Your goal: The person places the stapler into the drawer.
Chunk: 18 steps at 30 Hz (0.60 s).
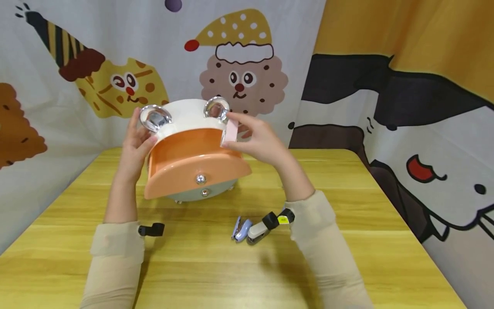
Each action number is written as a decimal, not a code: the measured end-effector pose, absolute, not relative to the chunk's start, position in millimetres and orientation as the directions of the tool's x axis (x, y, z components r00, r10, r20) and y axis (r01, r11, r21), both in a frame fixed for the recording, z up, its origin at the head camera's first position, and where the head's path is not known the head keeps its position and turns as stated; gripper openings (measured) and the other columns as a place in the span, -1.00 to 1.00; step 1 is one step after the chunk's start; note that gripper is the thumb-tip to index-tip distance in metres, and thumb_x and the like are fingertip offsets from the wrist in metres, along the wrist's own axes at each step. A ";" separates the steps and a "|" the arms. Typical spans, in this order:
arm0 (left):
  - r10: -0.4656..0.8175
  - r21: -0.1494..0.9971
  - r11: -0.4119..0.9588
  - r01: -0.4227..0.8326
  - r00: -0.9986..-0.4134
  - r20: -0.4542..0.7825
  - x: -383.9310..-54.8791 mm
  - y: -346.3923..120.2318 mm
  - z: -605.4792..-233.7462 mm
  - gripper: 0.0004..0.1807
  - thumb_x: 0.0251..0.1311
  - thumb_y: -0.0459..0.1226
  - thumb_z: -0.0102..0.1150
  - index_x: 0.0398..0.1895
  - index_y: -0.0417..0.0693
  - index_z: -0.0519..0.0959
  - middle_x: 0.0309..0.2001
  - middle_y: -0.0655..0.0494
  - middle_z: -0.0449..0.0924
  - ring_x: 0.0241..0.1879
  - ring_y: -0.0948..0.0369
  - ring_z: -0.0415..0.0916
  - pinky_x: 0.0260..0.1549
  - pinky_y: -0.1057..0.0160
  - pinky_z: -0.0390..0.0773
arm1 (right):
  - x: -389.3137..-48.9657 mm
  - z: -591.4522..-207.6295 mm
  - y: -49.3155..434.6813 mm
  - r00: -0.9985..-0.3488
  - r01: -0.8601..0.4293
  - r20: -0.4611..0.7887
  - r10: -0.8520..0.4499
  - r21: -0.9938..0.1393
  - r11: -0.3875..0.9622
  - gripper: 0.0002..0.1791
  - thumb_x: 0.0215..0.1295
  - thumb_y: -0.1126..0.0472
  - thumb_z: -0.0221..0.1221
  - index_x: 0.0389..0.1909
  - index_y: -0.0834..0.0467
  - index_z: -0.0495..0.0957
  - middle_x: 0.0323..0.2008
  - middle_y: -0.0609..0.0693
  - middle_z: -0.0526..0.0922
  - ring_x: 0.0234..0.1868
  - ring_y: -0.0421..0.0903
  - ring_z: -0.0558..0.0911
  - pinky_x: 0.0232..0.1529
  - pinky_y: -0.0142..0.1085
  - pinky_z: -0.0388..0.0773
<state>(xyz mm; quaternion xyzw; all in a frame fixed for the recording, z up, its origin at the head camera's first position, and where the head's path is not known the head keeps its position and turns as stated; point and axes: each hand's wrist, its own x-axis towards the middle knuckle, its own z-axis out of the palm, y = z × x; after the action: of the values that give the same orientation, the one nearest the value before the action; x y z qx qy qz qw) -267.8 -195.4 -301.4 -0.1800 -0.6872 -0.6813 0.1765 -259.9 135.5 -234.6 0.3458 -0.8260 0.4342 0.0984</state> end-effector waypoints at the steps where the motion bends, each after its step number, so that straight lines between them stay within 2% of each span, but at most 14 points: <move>1: 0.005 0.874 0.007 0.487 -0.874 0.487 -267.7 -195.4 -301.5 -0.15 0.24 -0.29 0.16 0.51 0.36 -0.01 0.40 -0.12 0.17 0.32 -0.06 0.10 0.24 -0.01 0.23 | -260.8 -234.4 134.9 -0.744 -0.653 0.452 -0.493 -0.650 0.390 -0.25 0.06 0.12 0.42 0.33 0.04 0.39 0.07 -0.06 0.54 -0.08 -0.10 0.54 -0.11 -0.26 0.56; 5: 0.003 0.873 0.017 0.487 -0.874 0.487 -268.0 -195.4 -301.2 -0.15 0.24 -0.29 0.15 0.51 0.38 -0.01 0.40 -0.12 0.17 0.32 -0.05 0.11 0.24 -0.01 0.23 | -262.8 -234.6 134.2 -0.751 -0.641 0.433 -0.498 -0.660 0.393 -0.31 0.16 0.12 0.34 0.34 0.06 0.37 0.10 0.01 0.54 -0.02 -0.03 0.55 -0.02 -0.19 0.51; 10: 0.005 0.873 0.015 0.487 -0.873 0.487 -268.6 -194.6 -300.1 -0.15 0.24 -0.28 0.16 0.51 0.38 -0.01 0.40 -0.12 0.17 0.33 -0.04 0.11 0.24 -0.01 0.23 | -261.2 -234.1 135.2 -0.738 -0.660 0.467 -0.487 -0.649 0.378 -0.38 0.24 0.14 0.27 0.33 0.11 0.37 0.13 0.08 0.53 0.05 -0.01 0.53 0.08 -0.11 0.43; 15: 0.001 0.876 0.020 0.482 -0.876 0.482 -268.6 -195.1 -299.6 -0.15 0.24 -0.28 0.16 0.51 0.39 -0.01 0.41 -0.10 0.16 0.35 -0.05 0.08 0.27 -0.04 0.18 | -256.7 -236.3 138.1 -0.741 -0.664 0.487 -0.463 -0.635 0.394 -0.43 0.25 0.11 0.27 0.29 0.08 0.42 0.11 -0.01 0.54 0.04 -0.09 0.54 0.07 -0.18 0.44; 18: 0.004 0.882 0.024 0.471 -0.882 0.471 -267.3 -194.3 -299.7 -0.15 0.24 -0.27 0.16 0.51 0.40 -0.02 0.41 -0.10 0.17 0.34 -0.05 0.09 0.25 -0.03 0.22 | -250.8 -239.2 142.7 -0.735 -0.675 0.510 -0.447 -0.615 0.407 -0.44 0.24 0.10 0.28 0.27 0.06 0.44 0.12 -0.03 0.54 0.03 -0.09 0.55 0.06 -0.19 0.45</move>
<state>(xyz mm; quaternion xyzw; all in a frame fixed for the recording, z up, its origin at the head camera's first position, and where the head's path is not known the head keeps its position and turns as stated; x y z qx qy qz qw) -267.3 -194.3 -299.7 -0.1709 -0.6946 -0.6772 0.1725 -250.8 142.7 -239.2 0.3386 -0.8281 0.4262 0.1339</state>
